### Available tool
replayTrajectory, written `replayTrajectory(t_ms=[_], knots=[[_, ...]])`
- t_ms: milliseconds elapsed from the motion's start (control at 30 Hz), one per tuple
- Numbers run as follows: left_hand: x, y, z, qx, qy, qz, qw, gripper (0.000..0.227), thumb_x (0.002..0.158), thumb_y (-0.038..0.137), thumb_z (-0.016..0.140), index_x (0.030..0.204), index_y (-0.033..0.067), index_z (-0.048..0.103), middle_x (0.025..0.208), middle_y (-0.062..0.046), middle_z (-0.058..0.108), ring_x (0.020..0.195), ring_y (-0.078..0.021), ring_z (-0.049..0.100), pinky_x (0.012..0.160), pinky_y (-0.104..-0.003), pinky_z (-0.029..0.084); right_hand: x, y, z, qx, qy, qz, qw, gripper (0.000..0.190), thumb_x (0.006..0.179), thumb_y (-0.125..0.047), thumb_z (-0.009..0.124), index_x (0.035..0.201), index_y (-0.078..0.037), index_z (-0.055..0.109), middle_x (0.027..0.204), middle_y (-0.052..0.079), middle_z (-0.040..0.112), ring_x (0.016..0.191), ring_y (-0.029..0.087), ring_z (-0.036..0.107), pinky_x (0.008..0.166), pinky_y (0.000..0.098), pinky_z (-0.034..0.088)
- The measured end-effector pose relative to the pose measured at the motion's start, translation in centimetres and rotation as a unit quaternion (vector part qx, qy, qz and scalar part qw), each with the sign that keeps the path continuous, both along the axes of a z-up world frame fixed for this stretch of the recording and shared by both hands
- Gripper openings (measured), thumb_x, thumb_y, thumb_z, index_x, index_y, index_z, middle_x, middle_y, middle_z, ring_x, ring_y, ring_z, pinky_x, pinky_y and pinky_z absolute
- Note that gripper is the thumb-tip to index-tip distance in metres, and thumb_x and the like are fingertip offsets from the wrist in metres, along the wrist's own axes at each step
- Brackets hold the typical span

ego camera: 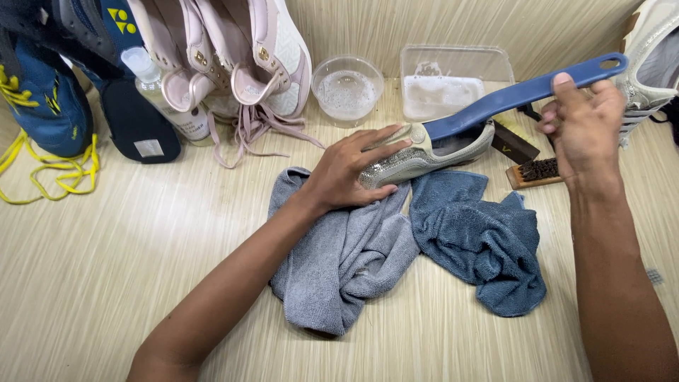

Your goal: The person scrubs the exterior and interior of a single light-colored sneaker using a blue brush and cleaning solution, then removes the insole and scrubs it separately before wiping the shoe with a cloth.

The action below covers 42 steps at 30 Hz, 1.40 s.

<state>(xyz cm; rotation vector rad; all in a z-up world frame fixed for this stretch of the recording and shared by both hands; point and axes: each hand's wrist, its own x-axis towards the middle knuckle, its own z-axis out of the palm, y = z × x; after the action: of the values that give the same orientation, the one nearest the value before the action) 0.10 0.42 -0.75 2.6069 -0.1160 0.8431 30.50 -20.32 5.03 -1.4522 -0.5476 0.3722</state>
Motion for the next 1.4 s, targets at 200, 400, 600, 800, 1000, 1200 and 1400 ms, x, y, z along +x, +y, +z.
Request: replayTrajectory(t_ms=[200,400,600,800,1000,1200,1400], knots=[[0.0,0.0,0.1,-0.010,-0.008,-0.016,1.000,0.076,0.091,0.039,0.088,0.154,0.0229,0.048,0.156,-0.012,0.057,0.135,-0.0336,0.065,0.111,-0.047,0.056,-1.2,0.1,0.2,-0.098,-0.062,0.105,0.988,0.015,0.110,-0.026,0.074,0.112,-0.015,0.064,0.083,-0.006,0.064,0.069,0.002,0.058,0.067,0.0159,0.053],[-0.2,-0.6,1.1,-0.035,0.083,0.042,0.995,0.103,0.079,0.047,0.092,0.160,0.0312,0.030,0.163,-0.019,0.048,0.131,-0.0424,0.065,0.095,-0.051,0.061,-1.5,0.0,-2.9,-0.042,0.091,0.230,0.968,0.019,0.103,-0.025,0.072,0.113,-0.015,0.059,0.087,-0.002,0.064,0.074,0.007,0.060,0.068,0.0226,0.054],[0.3,-0.2,-0.3,-0.038,0.100,0.080,0.991,0.115,0.078,0.062,0.088,0.162,0.0139,0.026,0.139,-0.017,0.067,0.101,-0.0355,0.070,0.077,-0.049,0.061,0.4,0.7,-1.7,0.040,0.036,-0.040,0.998,0.026,0.112,-0.020,0.071,0.109,-0.017,0.046,0.100,0.001,0.064,0.070,0.008,0.065,0.067,0.0222,0.057],[0.4,-0.4,0.4,-0.041,0.100,0.080,0.991,0.098,0.077,0.059,0.085,0.152,0.0092,0.045,0.140,-0.017,0.067,0.118,-0.0365,0.067,0.090,-0.049,0.058,-1.5,0.1,0.7,-0.094,-0.017,0.125,0.988,0.015,0.106,-0.027,0.076,0.102,-0.018,0.064,0.077,-0.005,0.062,0.063,0.006,0.056,0.065,0.0208,0.048],[0.2,-0.5,0.2,-0.048,0.094,0.086,0.991,0.094,0.075,0.058,0.082,0.150,0.0124,0.050,0.142,-0.011,0.067,0.124,-0.0328,0.065,0.095,-0.047,0.056,-4.5,0.1,1.0,-0.094,0.063,0.206,0.972,0.020,0.104,-0.022,0.070,0.114,-0.014,0.054,0.086,-0.002,0.064,0.059,0.010,0.057,0.055,0.0205,0.048],[0.5,-0.3,0.3,-0.052,0.093,0.083,0.991,0.101,0.078,0.068,0.079,0.150,0.0026,0.049,0.140,-0.019,0.067,0.120,-0.0386,0.067,0.093,-0.050,0.057,-0.6,0.3,-0.7,0.025,0.003,-0.024,0.999,0.022,0.118,-0.017,0.065,0.108,-0.017,0.046,0.083,-0.002,0.051,0.060,0.006,0.050,0.054,0.0221,0.036],[0.5,-0.7,1.9,-0.120,0.091,0.061,0.987,0.087,0.084,0.067,0.067,0.141,0.0015,0.059,0.128,-0.017,0.074,0.109,-0.0302,0.075,0.090,-0.045,0.062,-2.7,0.3,0.8,-0.092,-0.032,0.104,0.990,0.019,0.104,-0.028,0.078,0.101,-0.015,0.064,0.065,-0.006,0.053,0.055,0.006,0.050,0.055,0.0179,0.044]])
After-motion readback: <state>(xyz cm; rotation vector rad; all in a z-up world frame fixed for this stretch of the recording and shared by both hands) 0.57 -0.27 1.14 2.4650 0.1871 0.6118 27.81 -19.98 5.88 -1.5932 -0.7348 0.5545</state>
